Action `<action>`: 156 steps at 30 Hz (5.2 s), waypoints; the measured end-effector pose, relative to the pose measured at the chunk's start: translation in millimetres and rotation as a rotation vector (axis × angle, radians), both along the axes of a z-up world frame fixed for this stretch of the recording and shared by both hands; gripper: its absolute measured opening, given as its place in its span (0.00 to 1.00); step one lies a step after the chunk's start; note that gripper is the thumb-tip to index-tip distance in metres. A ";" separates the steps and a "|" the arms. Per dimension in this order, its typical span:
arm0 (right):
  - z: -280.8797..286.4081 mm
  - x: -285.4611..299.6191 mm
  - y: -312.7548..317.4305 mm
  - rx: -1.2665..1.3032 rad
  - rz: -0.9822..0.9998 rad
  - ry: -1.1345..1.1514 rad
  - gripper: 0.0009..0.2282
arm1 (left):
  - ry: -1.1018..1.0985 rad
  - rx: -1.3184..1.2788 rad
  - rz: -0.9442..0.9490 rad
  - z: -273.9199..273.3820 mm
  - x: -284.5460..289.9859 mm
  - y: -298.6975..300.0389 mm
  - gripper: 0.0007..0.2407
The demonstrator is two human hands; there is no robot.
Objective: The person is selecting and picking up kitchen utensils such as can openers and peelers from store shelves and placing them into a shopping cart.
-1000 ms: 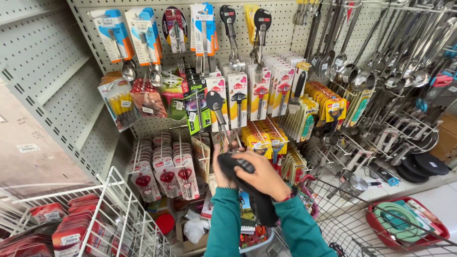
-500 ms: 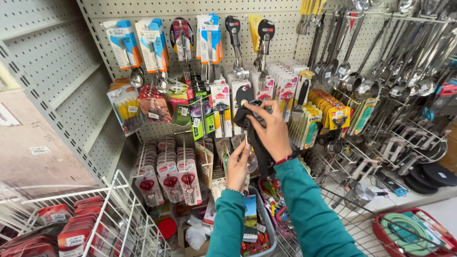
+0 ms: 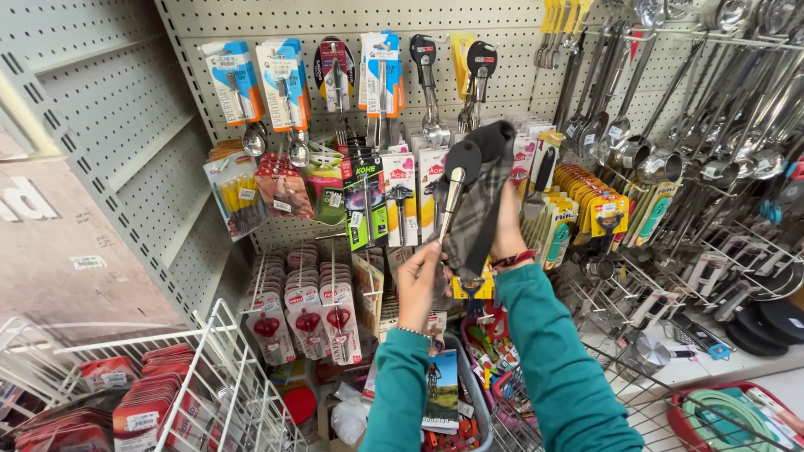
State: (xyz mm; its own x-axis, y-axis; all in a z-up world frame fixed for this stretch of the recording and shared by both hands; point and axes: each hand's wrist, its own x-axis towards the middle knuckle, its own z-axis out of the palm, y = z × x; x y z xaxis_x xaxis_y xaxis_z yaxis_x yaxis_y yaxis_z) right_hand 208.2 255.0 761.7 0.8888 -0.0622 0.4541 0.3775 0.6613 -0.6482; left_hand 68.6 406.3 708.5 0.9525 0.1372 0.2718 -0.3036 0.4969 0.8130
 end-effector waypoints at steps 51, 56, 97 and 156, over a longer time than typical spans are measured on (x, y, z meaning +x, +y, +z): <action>107.4 80.7 14.7 -0.559 -0.218 -0.387 0.19 | -0.321 0.403 0.791 99.6 242.7 -42.2 0.09; 101.9 114.6 17.5 -0.567 -0.234 -0.394 0.19 | -0.315 0.419 0.795 101.4 271.6 -31.6 0.09; -263.4 -72.7 -269.9 -0.217 -0.420 0.687 0.13 | -0.459 1.061 0.289 -121.1 82.9 -171.1 0.14; -373.5 -208.6 -290.1 -0.483 -0.572 0.869 0.17 | 0.834 -0.125 -0.554 -360.2 13.1 -302.0 0.22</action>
State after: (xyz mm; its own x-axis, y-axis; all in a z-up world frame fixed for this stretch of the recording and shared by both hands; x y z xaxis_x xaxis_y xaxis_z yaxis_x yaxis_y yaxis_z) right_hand -0.3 -35.1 388.2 0.8117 -0.5439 -0.2128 -0.1566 0.1483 -0.9765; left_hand 81.8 104.3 348.2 0.7703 -0.4003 -0.4964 0.6376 0.4919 0.5928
